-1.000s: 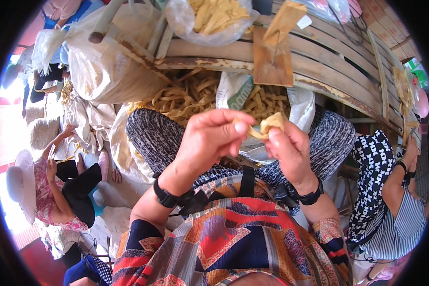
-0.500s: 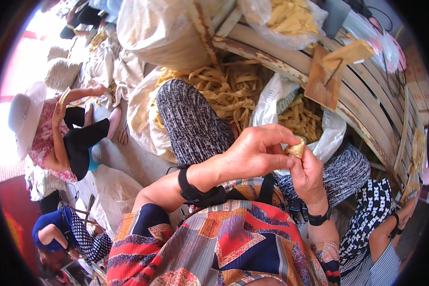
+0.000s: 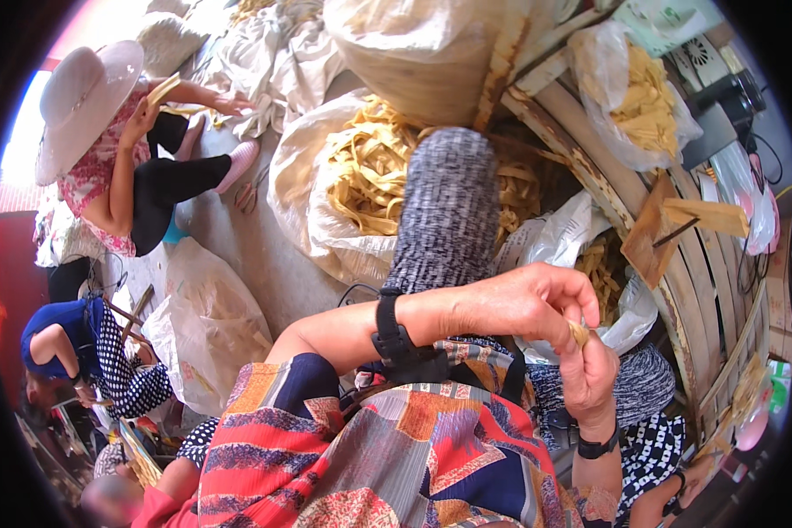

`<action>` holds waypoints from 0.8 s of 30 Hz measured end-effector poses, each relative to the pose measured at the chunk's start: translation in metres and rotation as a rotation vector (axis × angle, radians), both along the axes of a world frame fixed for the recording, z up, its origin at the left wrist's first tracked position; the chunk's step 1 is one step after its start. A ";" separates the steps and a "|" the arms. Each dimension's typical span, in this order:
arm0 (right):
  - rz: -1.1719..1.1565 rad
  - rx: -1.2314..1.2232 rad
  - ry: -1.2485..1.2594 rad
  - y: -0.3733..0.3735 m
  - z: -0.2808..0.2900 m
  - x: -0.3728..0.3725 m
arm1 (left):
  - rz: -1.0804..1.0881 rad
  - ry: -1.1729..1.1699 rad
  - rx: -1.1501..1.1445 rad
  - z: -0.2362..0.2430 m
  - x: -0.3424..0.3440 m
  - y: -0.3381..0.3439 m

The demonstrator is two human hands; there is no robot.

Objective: The person folds and knots strips of dried husks by hand, pulling them through a metal spike on a wooden fixture to create uniform decorative knots. They handle one husk at a time, repeatedly forming loops and tightening them before placing the finished item aside.

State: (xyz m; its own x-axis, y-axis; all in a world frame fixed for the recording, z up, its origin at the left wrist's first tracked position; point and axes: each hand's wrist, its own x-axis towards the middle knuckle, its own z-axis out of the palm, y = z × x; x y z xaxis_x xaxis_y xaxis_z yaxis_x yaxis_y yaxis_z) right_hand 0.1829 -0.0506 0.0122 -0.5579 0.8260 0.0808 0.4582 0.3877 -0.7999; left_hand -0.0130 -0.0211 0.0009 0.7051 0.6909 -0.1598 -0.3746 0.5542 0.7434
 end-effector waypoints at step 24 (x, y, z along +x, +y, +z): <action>0.021 0.306 -0.121 0.028 0.049 0.045 | -0.156 0.613 0.789 0.041 0.010 0.055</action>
